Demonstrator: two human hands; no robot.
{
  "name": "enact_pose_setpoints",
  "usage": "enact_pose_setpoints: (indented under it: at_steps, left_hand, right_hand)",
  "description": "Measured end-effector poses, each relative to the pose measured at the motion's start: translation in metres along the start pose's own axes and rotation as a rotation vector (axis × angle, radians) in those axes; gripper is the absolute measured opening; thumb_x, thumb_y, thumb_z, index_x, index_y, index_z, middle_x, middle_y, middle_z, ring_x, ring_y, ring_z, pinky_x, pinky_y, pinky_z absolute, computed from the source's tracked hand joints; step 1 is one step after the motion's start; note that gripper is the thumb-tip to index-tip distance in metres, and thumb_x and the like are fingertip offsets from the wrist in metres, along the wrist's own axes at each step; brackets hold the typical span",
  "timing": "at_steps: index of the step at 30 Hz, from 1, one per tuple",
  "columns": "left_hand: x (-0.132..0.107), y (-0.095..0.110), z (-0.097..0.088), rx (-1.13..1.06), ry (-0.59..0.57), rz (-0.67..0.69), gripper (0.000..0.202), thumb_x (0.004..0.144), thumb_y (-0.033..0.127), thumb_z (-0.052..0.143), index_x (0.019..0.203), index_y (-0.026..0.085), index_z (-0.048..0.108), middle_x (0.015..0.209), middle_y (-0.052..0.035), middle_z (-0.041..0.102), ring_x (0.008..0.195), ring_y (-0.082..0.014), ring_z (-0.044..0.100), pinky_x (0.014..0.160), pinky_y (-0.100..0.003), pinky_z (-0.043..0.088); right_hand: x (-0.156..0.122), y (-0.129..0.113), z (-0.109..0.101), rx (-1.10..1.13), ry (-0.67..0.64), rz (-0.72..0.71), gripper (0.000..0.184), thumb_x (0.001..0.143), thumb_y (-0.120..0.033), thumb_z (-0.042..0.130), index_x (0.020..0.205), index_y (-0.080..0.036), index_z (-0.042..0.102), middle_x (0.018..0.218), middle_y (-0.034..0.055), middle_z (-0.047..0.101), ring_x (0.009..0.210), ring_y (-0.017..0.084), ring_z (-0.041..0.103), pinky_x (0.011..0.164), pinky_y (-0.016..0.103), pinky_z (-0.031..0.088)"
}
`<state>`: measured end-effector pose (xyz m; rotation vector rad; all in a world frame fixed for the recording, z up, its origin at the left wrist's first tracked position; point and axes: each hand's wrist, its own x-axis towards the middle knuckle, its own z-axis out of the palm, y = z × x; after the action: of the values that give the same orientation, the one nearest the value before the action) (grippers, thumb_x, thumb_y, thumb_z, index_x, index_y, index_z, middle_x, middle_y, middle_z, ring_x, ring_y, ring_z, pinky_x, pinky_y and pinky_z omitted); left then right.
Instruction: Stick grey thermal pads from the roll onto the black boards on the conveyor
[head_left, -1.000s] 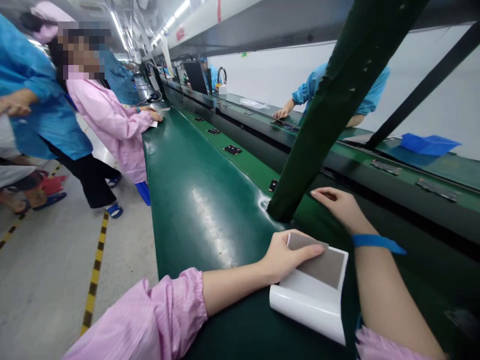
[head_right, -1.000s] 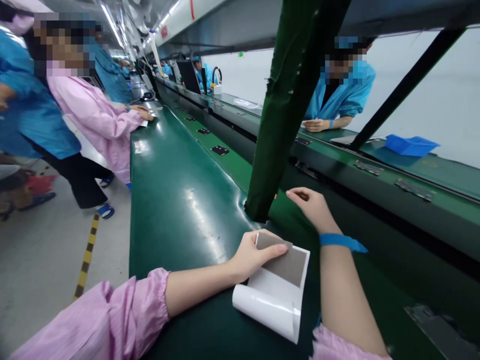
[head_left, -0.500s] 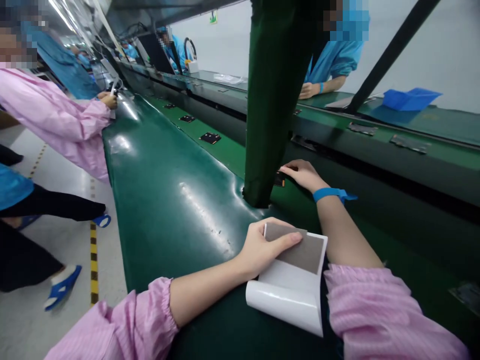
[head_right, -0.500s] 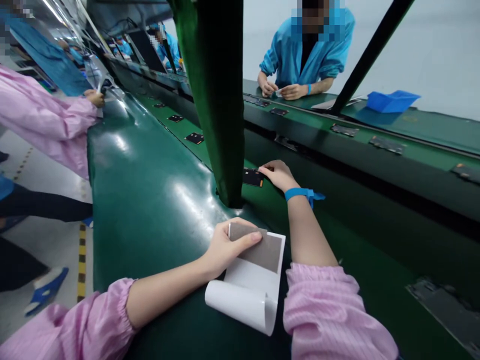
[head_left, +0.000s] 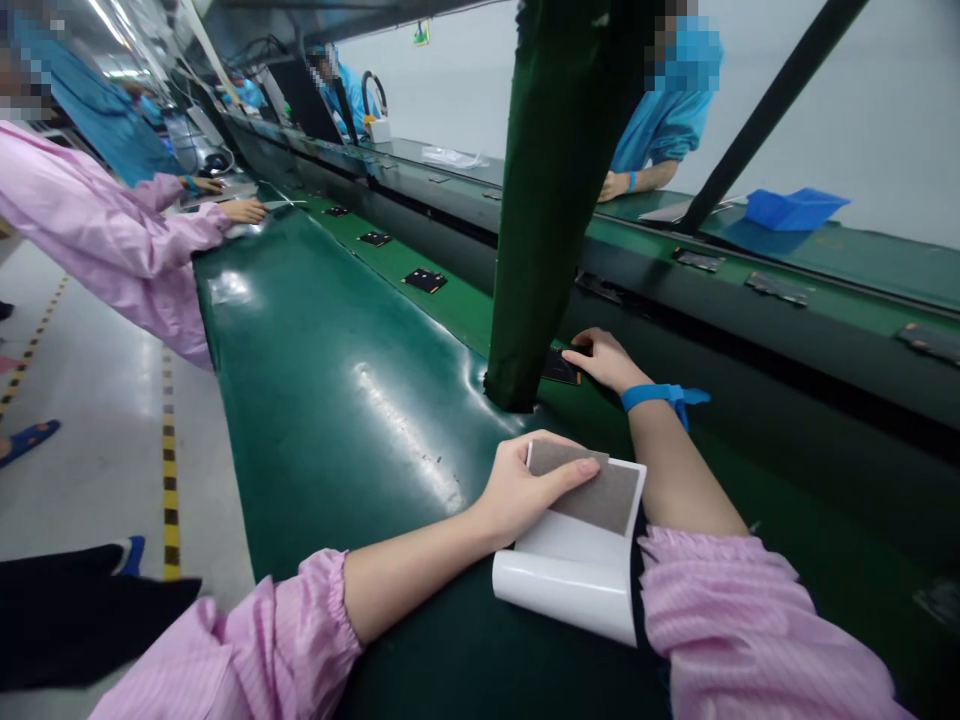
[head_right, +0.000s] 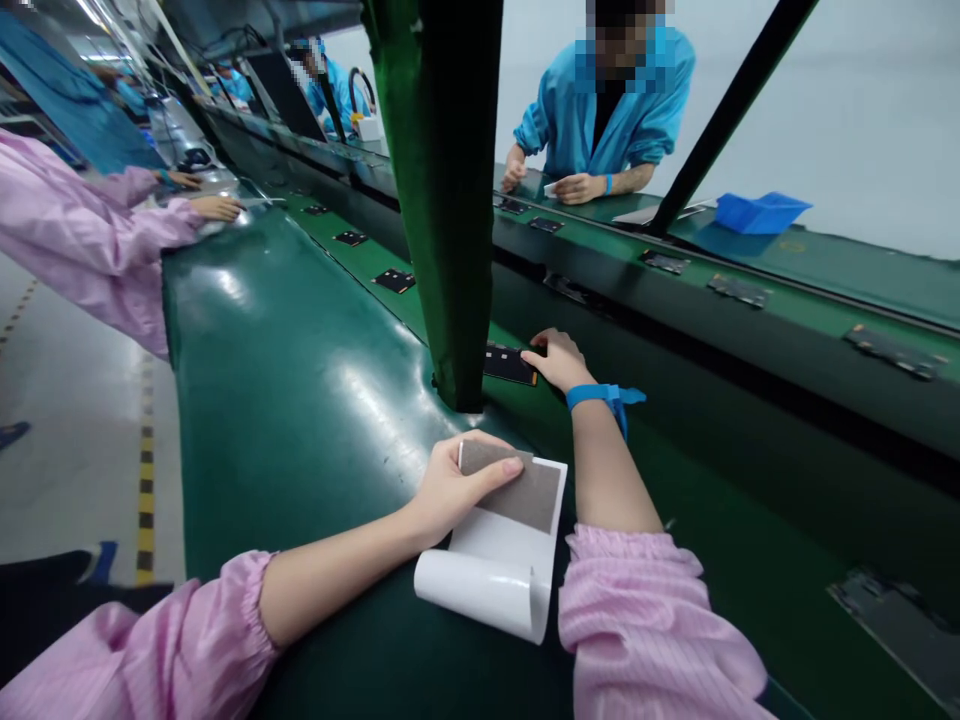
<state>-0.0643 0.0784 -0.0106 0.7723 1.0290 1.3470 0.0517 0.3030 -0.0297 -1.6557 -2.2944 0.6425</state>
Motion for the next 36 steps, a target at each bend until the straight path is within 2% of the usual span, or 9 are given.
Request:
enact_pose_setpoints:
  at_steps: [3, 7, 10, 14, 18, 22, 25, 29, 36]
  left_hand:
    - [0.000, 0.000, 0.000, 0.007, 0.009, 0.016, 0.027, 0.067, 0.039, 0.076, 0.076, 0.014, 0.070, 0.076, -0.0064, 0.067, 0.068, -0.0163, 0.060, 0.063, -0.026, 0.048]
    - [0.001, -0.001, -0.002, 0.031, 0.007, 0.047, 0.028, 0.068, 0.039, 0.076, 0.078, 0.013, 0.070, 0.077, -0.0070, 0.067, 0.070, -0.0167, 0.060, 0.064, -0.026, 0.048]
    - [0.002, -0.003, -0.003, 0.077, 0.003, 0.076, 0.028, 0.069, 0.040, 0.075, 0.078, 0.014, 0.070, 0.079, -0.0070, 0.068, 0.072, -0.0178, 0.061, 0.065, -0.026, 0.048]
    - [0.001, -0.003, -0.005, 0.135, 0.018, 0.086, 0.032, 0.069, 0.043, 0.075, 0.081, 0.014, 0.071, 0.081, -0.0069, 0.068, 0.074, -0.0182, 0.062, 0.066, -0.025, 0.048]
    - [0.003, -0.003, -0.006, 0.196, 0.046, 0.100, 0.034, 0.067, 0.045, 0.076, 0.081, 0.014, 0.070, 0.079, -0.0060, 0.068, 0.073, -0.0170, 0.061, 0.064, -0.023, 0.047]
    - [0.004, -0.004, -0.005, 0.226, 0.053, 0.102, 0.036, 0.066, 0.046, 0.077, 0.081, 0.014, 0.070, 0.078, -0.0054, 0.067, 0.072, -0.0163, 0.060, 0.063, -0.022, 0.047]
    - [0.003, -0.003, -0.004, 0.238, 0.054, 0.112, 0.036, 0.066, 0.046, 0.076, 0.081, 0.014, 0.070, 0.078, -0.0052, 0.067, 0.073, -0.0163, 0.061, 0.064, -0.022, 0.047]
    - [0.002, 0.000, -0.002, 0.232, 0.057, 0.107, 0.037, 0.065, 0.047, 0.076, 0.080, 0.013, 0.070, 0.077, -0.0056, 0.067, 0.072, -0.0167, 0.060, 0.064, -0.023, 0.047]
    - [0.002, 0.002, -0.001, 0.230, 0.046, 0.113, 0.035, 0.066, 0.045, 0.076, 0.078, 0.013, 0.070, 0.077, -0.0058, 0.067, 0.072, -0.0162, 0.059, 0.064, -0.023, 0.046]
  right_hand:
    - [-0.010, 0.004, -0.007, 0.020, 0.043, 0.037, 0.045, 0.085, -0.026, 0.065, 0.122, -0.007, 0.051, 0.113, 0.0176, 0.056, 0.097, 0.028, 0.056, 0.083, 0.037, 0.048]
    - [-0.032, 0.001, -0.024, 0.025, 0.002, -0.021, 0.021, 0.082, -0.026, 0.068, 0.098, -0.014, 0.062, 0.106, 0.0137, 0.059, 0.104, 0.028, 0.054, 0.093, 0.037, 0.043]
    - [-0.051, -0.006, -0.027, 0.014, 0.014, -0.031, 0.024, 0.068, -0.025, 0.080, 0.075, -0.017, 0.059, 0.097, 0.0119, 0.058, 0.111, 0.032, 0.049, 0.096, 0.039, 0.040]
    - [-0.075, -0.017, -0.036, 0.061, 0.036, 0.040, 0.024, 0.074, -0.022, 0.075, 0.085, -0.015, 0.055, 0.086, 0.0058, 0.059, 0.090, 0.024, 0.058, 0.080, 0.031, 0.046]
    - [-0.104, -0.027, -0.079, 0.043, 0.112, 0.115, 0.017, 0.087, -0.016, 0.061, 0.101, -0.015, 0.052, 0.085, 0.0023, 0.059, 0.082, 0.019, 0.059, 0.072, 0.025, 0.045]
    - [-0.134, -0.035, -0.116, -0.123, 0.207, 0.308, 0.025, 0.087, -0.006, 0.052, 0.112, -0.010, 0.051, 0.102, 0.0154, 0.057, 0.099, 0.030, 0.055, 0.081, 0.036, 0.044]
    - [-0.140, -0.032, -0.114, -0.168, 0.114, 0.448, 0.029, 0.090, -0.014, 0.055, 0.117, -0.005, 0.050, 0.107, 0.0232, 0.055, 0.101, 0.038, 0.054, 0.077, 0.042, 0.045]
    - [-0.134, -0.024, -0.097, -0.127, -0.119, 0.506, 0.019, 0.092, -0.025, 0.062, 0.101, -0.009, 0.059, 0.085, 0.0160, 0.062, 0.083, 0.033, 0.061, 0.068, 0.039, 0.048]
    - [-0.134, -0.034, -0.105, -0.059, -0.224, 0.354, 0.018, 0.098, -0.034, 0.058, 0.097, -0.016, 0.062, 0.094, 0.0091, 0.064, 0.087, 0.025, 0.061, 0.067, 0.031, 0.044]
